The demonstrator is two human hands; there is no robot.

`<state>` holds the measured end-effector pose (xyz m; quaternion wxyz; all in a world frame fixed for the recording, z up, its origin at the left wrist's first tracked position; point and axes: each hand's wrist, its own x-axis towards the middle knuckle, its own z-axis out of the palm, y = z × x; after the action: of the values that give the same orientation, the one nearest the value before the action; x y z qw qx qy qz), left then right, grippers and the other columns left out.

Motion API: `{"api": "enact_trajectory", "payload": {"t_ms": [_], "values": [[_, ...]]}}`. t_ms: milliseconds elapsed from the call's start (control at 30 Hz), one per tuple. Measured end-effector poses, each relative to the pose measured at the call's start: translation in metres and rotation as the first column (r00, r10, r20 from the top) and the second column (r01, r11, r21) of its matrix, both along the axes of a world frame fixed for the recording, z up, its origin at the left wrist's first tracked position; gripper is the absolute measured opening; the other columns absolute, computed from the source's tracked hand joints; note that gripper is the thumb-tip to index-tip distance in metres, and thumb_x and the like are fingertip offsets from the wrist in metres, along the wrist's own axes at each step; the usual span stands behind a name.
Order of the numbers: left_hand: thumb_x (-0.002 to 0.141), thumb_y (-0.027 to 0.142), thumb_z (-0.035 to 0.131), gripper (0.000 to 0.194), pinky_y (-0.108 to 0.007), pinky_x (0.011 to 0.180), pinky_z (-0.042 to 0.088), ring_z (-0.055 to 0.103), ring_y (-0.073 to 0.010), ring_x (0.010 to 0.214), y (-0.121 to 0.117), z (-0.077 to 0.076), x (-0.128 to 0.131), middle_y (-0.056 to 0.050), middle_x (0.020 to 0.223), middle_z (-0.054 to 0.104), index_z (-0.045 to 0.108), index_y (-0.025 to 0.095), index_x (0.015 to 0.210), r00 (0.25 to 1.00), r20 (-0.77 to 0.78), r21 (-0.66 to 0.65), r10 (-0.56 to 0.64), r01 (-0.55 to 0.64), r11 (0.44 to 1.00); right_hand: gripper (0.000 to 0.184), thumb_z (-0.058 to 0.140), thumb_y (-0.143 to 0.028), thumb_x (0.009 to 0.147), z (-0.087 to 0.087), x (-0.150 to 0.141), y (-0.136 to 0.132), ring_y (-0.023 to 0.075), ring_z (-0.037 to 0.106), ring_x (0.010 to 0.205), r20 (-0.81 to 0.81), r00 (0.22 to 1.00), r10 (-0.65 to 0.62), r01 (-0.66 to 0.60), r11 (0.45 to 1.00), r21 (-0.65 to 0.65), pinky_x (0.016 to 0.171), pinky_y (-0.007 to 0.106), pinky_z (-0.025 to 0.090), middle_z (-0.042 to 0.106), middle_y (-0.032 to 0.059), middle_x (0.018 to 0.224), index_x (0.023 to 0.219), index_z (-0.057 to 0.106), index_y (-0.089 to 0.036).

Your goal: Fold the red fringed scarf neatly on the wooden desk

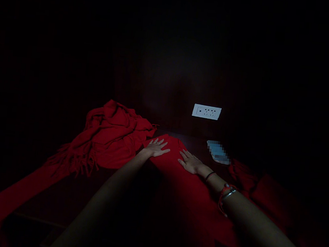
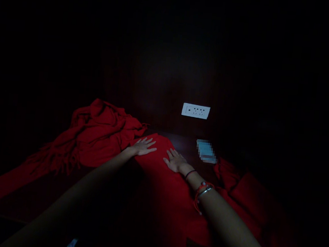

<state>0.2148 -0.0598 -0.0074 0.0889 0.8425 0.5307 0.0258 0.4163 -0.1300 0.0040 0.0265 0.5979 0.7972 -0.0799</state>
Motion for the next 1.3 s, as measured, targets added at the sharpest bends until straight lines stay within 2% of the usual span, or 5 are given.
{"api": "enact_trajectory", "payload": {"t_ms": [233, 600, 800, 1100, 1300], "values": [[0.086, 0.038, 0.019, 0.047, -0.047, 0.102, 0.011, 0.008, -0.021, 0.129, 0.009, 0.004, 0.0, 0.004, 0.141, 0.012, 0.021, 0.029, 0.132, 0.974, -0.055, 0.118, -0.221, 0.226, 0.967, 0.069, 0.018, -0.054, 0.082, 0.016, -0.018, 0.014, 0.0235, 0.005, 0.129, -0.041, 0.993, 0.108, -0.103, 0.989, 0.108, 0.102, 0.041, 0.011, 0.011, 0.0082, 0.142, 0.135, 0.018, -0.011], [0.08, 0.06, 0.019, 0.066, -0.044, 0.102, 0.011, 0.01, -0.0235, 0.128, 0.021, 0.004, 0.0, -0.003, 0.141, 0.014, 0.02, 0.023, 0.134, 0.999, -0.037, 0.061, -0.018, 0.02, 0.998, 0.07, 0.009, -0.056, 0.081, 0.002, -0.016, 0.007, 0.0186, 0.004, 0.129, -0.019, 1.0, 0.025, -0.025, 0.999, 0.021, 0.103, 0.039, 0.009, 0.007, 0.0059, 0.142, 0.136, 0.013, -0.012], [0.088, 0.044, 0.015, 0.051, -0.038, 0.103, 0.013, 0.011, -0.0189, 0.128, -0.026, 0.012, 0.005, -0.005, 0.141, 0.015, 0.027, 0.019, 0.131, 0.988, 0.07, 0.327, -0.14, 0.11, 0.939, 0.074, 0.012, -0.064, 0.078, 0.019, 0.001, -0.044, 0.0253, 0.0, 0.129, -0.096, 0.993, 0.068, -0.062, 0.996, 0.069, 0.102, 0.046, 0.012, 0.004, 0.0031, 0.142, 0.137, 0.01, -0.02], [0.082, 0.057, 0.021, 0.06, -0.045, 0.102, 0.011, 0.009, -0.0235, 0.128, -0.088, 0.0, 0.006, -0.003, 0.141, 0.015, 0.018, 0.027, 0.133, 0.957, -0.028, 0.063, -0.29, 0.291, 0.955, 0.067, 0.014, -0.059, 0.081, -0.005, 0.009, -0.09, 0.0258, 0.01, 0.128, -0.039, 0.997, 0.07, -0.065, 0.99, 0.125, 0.101, 0.047, 0.013, 0.016, 0.0061, 0.141, 0.135, 0.021, -0.02], [0.085, 0.046, 0.025, 0.052, -0.043, 0.103, 0.008, 0.006, -0.0208, 0.129, -0.093, 0.014, 0.017, -0.005, 0.141, 0.012, 0.026, 0.023, 0.131, 0.96, 0.002, 0.09, -0.281, 0.28, 0.956, 0.073, 0.037, -0.057, 0.076, 0.025, 0.064, -0.115, 0.0288, 0.027, 0.122, -0.056, 0.988, -0.145, 0.149, 0.985, 0.087, 0.099, 0.043, 0.024, 0.03, 0.0151, 0.135, 0.133, 0.026, -0.013]]}}
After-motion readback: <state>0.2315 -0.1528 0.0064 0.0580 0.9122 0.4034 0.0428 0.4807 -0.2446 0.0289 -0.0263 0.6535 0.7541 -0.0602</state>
